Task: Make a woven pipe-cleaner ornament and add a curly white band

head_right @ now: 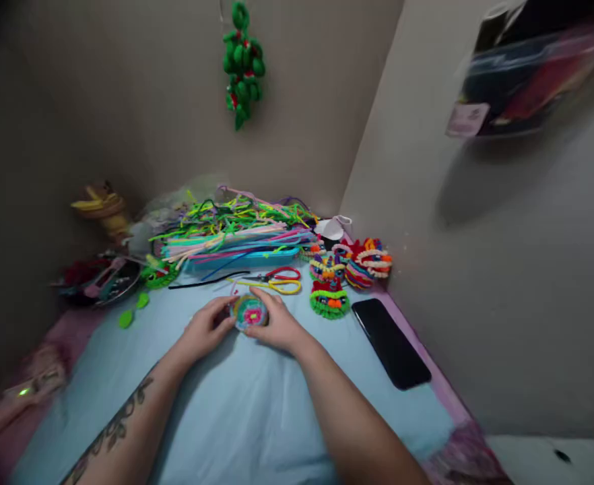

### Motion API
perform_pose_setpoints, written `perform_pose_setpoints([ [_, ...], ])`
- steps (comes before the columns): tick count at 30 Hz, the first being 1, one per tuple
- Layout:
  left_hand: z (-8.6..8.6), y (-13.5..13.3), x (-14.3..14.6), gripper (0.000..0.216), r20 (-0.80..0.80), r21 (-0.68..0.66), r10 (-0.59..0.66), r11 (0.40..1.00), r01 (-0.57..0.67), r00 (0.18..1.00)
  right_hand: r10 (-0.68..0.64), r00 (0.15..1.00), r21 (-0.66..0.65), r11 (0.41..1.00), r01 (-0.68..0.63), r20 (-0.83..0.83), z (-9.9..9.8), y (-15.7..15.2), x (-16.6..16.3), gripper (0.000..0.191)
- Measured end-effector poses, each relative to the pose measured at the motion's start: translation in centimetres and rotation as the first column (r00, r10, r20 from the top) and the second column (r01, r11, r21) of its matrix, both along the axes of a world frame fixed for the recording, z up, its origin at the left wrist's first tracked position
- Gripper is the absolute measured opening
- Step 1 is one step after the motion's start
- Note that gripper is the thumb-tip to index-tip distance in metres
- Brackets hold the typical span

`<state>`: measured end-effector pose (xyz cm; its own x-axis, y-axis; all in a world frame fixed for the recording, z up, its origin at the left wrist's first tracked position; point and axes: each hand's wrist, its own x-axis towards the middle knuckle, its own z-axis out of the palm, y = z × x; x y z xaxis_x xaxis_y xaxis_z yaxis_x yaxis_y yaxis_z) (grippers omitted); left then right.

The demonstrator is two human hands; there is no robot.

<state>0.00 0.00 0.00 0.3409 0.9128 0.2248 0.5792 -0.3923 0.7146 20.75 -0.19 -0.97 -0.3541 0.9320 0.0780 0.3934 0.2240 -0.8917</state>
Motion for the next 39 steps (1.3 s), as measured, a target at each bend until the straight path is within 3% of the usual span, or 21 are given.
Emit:
perform_pose_setpoints([
  [11, -0.5, -0.2, -0.2, 0.042, 0.085, 0.012, -0.161, 0.987, 0.160, 0.983, 0.070, 0.996, 0.037, 0.997, -0.067, -0.063, 0.7, -0.1, -0.3, 0.089],
  [15, -0.3, -0.4, 0.0, 0.042, 0.089, -0.016, -0.073, 0.997, 0.075, 0.993, 0.027, 0.991, 0.039, 0.999, -0.023, -0.130, 0.6, -0.2, -0.6, 0.082],
  [20, 0.3, -0.4, 0.2, 0.036, 0.141, -0.051, 0.044, 0.998, -0.037, 0.989, -0.067, 0.955, -0.058, 0.997, 0.052, -0.288, 0.8, -0.1, -1.0, 0.068],
  [26, 0.8, -0.3, 0.4, 0.019, 0.289, -0.049, 0.052, 0.998, -0.040, 0.956, -0.083, 0.901, -0.146, 0.989, 0.022, -0.426, 0.7, 0.0, -0.9, 0.050],
  [30, 0.7, -0.2, 0.2, 0.019, 0.321, -0.095, 0.021, 0.995, 0.010, 0.947, -0.094, 0.916, -0.162, 0.986, 0.033, -0.390, 0.7, 0.1, -0.6, 0.044],
  [35, 0.9, -0.3, 0.3, 0.015, 0.285, -0.032, 0.002, 0.999, 0.007, 0.958, -0.099, 0.930, -0.157, 0.987, 0.045, -0.355, 0.6, 0.5, -0.4, 0.034],
  [39, 1.3, -0.6, 0.6, 0.010, 0.236, 0.009, 0.051, 0.998, -0.054, 0.971, -0.084, 0.956, 0.003, 0.996, 0.089, -0.281, 0.6, 0.5, -0.3, 0.026],
])
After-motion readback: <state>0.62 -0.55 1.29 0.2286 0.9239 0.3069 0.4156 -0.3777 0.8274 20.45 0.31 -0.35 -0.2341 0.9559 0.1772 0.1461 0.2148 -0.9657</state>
